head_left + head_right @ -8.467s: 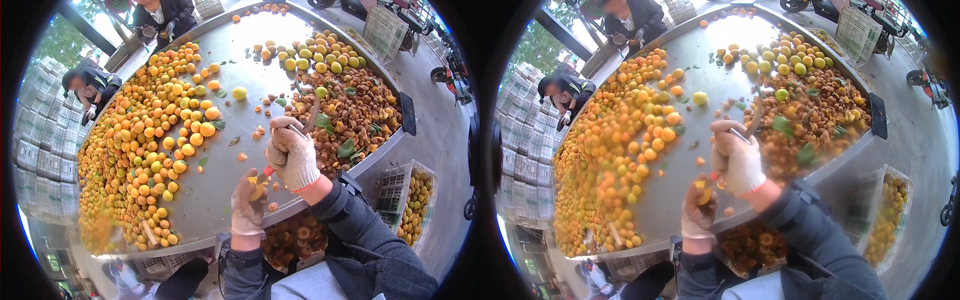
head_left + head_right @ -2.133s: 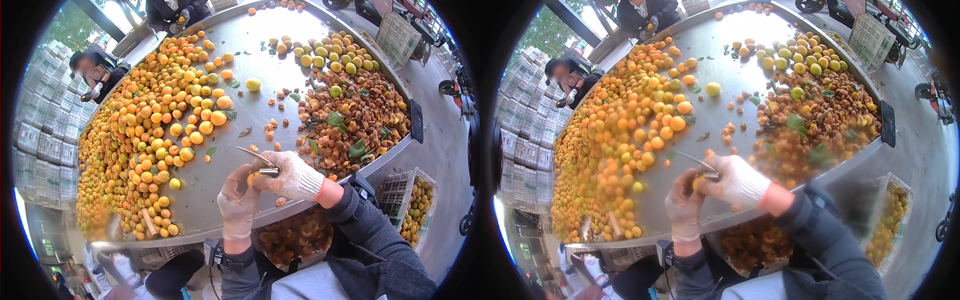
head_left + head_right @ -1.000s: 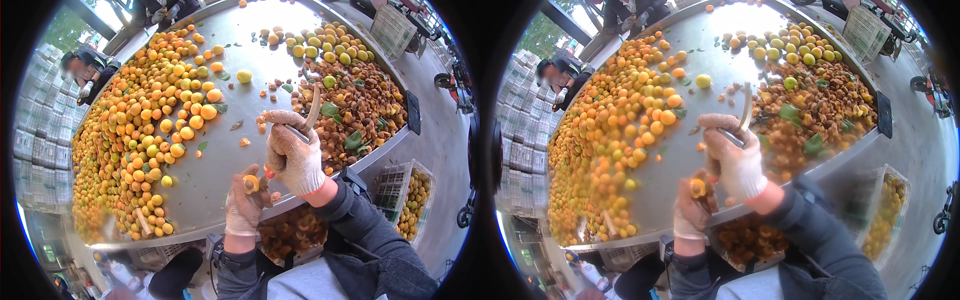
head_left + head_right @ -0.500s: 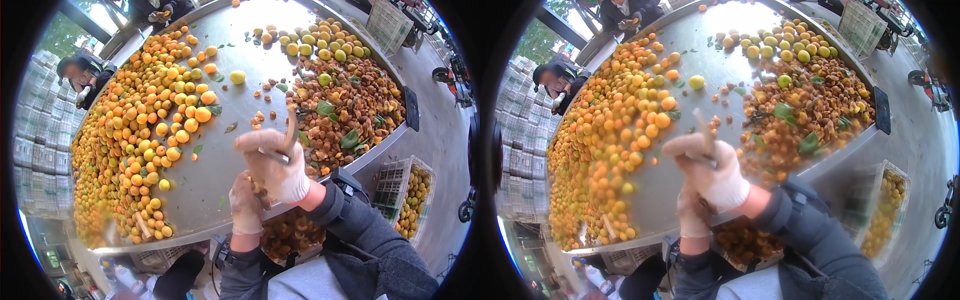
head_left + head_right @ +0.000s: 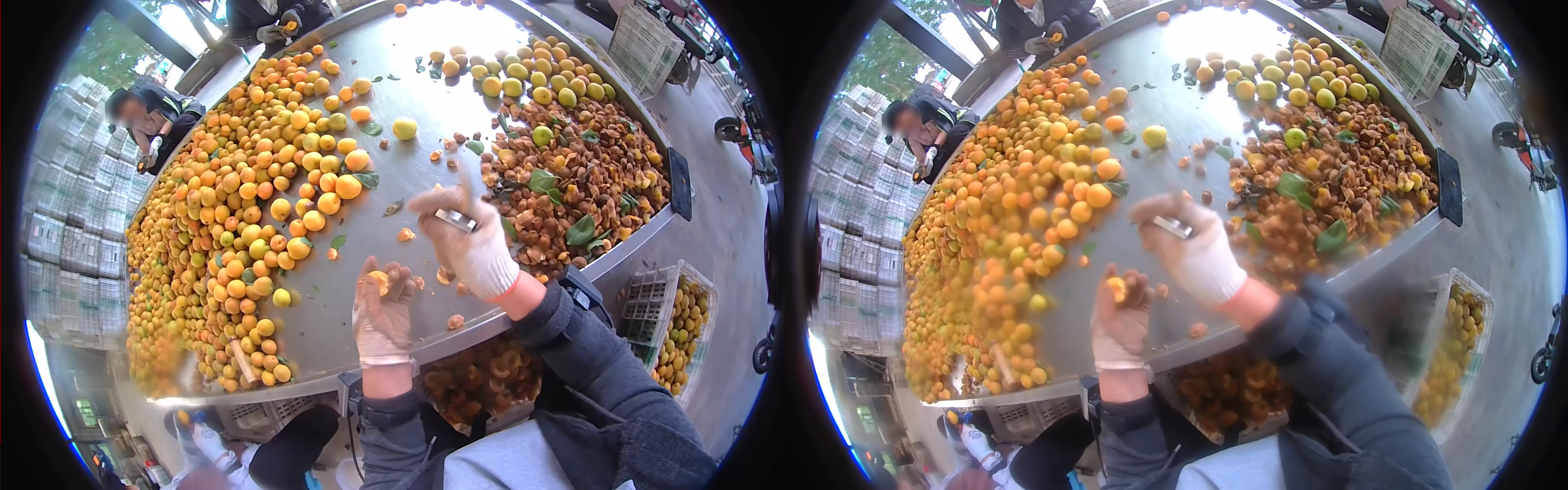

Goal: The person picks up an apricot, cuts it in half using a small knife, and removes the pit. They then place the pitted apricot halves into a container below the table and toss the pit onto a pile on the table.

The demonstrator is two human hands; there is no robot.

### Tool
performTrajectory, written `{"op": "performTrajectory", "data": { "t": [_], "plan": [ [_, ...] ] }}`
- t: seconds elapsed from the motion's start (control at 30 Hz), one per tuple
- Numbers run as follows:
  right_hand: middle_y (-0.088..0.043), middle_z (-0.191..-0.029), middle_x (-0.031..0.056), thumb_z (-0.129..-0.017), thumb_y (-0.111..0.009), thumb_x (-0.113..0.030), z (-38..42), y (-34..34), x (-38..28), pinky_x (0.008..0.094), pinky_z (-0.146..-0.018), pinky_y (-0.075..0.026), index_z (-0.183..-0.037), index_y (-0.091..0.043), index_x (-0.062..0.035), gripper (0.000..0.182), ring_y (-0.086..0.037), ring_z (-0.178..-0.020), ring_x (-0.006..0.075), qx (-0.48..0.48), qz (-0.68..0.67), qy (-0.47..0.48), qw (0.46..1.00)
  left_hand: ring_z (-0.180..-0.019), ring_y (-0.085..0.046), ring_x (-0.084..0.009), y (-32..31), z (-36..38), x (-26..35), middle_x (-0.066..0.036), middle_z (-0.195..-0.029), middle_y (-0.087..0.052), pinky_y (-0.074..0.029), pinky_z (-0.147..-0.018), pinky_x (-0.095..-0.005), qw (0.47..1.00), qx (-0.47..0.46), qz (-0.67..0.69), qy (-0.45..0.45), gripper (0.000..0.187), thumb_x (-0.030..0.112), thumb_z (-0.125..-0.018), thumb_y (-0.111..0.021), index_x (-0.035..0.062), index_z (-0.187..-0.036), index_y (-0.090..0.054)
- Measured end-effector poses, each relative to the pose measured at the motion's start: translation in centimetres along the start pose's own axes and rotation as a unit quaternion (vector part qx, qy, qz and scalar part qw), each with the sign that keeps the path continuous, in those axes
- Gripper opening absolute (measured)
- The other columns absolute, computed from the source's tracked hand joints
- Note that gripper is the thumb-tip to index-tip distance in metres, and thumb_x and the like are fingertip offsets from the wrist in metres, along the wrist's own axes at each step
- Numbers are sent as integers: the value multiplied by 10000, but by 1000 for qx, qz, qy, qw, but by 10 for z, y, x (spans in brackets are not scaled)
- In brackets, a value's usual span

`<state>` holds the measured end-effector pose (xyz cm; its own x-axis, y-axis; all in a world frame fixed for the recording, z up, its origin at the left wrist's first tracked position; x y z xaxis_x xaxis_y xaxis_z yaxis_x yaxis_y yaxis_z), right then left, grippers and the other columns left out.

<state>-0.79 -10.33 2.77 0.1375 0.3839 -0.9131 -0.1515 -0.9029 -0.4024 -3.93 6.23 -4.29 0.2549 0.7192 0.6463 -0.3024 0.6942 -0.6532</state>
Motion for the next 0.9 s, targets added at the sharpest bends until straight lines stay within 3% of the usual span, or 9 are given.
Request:
{"op": "performTrajectory", "data": {
  "t": [0.03, 0.07, 0.1, 0.2, 0.43, 0.6, 0.73, 0.83, 0.9],
  "plan": [
    [-634, -775, 20, -869, -593, -35, 5, -11, -12, 276, -597, -506, -998, -670, -65, 153, -604, -650, 136, -61, 173, 148, 972, -855, -626, -196, 4, -2, 2, -105, -937, -616, -542, -741, -307, 1000, -1, 1, -3, 429, 275, -946, -580, 16, -1268, -468],
    [-696, -908, 49, -840, -630, -54, 11, -14, -4, 300, -781, -526, -1026, -683, -95, 198, -673, -843, 192, -152, 206, 33, 966, -929, -619, -222, 8, -4, 1, -124, -1002, -611, -534, -812, -334, 999, -32, 26, 6, 435, 268, -952, -567, 9, -1283, -455],
    [-696, -908, 49, -840, -630, -54, 16, -15, -2, 300, -781, -526, -1026, -683, -95, 198, -673, -843, 192, -152, 207, 34, 966, -1003, -613, -247, 4, -4, 2, -143, -1068, -605, -525, -884, -361, 997, -63, 50, 17, 442, 261, -958, -554, 2, -1298, -441],
    [-673, -938, 106, -780, -667, -74, 33, -36, -2, 367, -739, -533, -1019, -690, -158, 254, -652, -869, 313, -306, 480, 100, 816, -1036, -598, -259, 1, 2, 2, -147, -1097, -600, -517, -904, -348, 997, -28, 26, 64, 441, 265, -965, -538, -12, -1296, -450],
    [-662, -864, 114, -825, -652, -146, 25, -23, 16, 390, -696, -524, -965, -677, -108, 147, -644, -803, 344, -282, 390, 165, 861, -1058, -590, -243, 3, 10, 0, -116, -1140, -597, -501, -913, -316, 985, -62, -154, 48, 397, 297, -970, -525, -30, -1194, -548],
    [-661, -837, 160, -803, -688, -114, 0, 2, -1, 360, -682, -524, -1044, -651, -80, 246, -666, -766, 302, -122, 454, 68, 880, -847, -625, -159, -9, 28, 23, -59, -1041, -623, -527, -780, -305, 966, -60, -251, -18, 348, 281, -967, -526, 11, -1178, -582],
    [-676, -919, 151, -793, -689, -91, -5, 5, -19, 315, -754, -515, -1194, -614, -92, 408, -671, -826, 201, -88, 435, -8, 896, -751, -625, -142, -36, 85, 10, -53, -984, -627, -511, -706, -295, 889, -259, -365, 96, 286, 214, -915, -616, 24, -1128, -611],
    [-678, -941, 122, -792, -685, -84, -5, 7, -19, 293, -781, -508, -1175, -618, -59, 390, -650, -810, 185, -89, 429, 14, 899, -935, -596, -132, -66, 109, 31, -52, -1116, -616, -490, -807, -272, 657, -388, -616, -196, 272, 75, -900, -611, 26, -1167, -597],
    [-679, -947, 116, -796, -685, -81, -3, 6, -20, 289, -791, -506, -1168, -621, -55, 378, -646, -824, 171, -94, 413, 19, 906, -998, -571, -130, -6, 74, 51, -61, -1147, -604, -469, -852, -260, 903, -150, -402, -36, 264, 77, -889, -618, 29, -1147, -602]
  ]
}}
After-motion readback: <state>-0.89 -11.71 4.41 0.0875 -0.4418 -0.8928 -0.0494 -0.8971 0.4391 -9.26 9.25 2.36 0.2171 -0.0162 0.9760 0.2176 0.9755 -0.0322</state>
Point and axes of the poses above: each hand's wrist, its own z-axis away from the middle knuckle, its own y-axis out of the back of the hand, x = y × z, the point moved 5 cm from there along -z, towards the middle knuckle
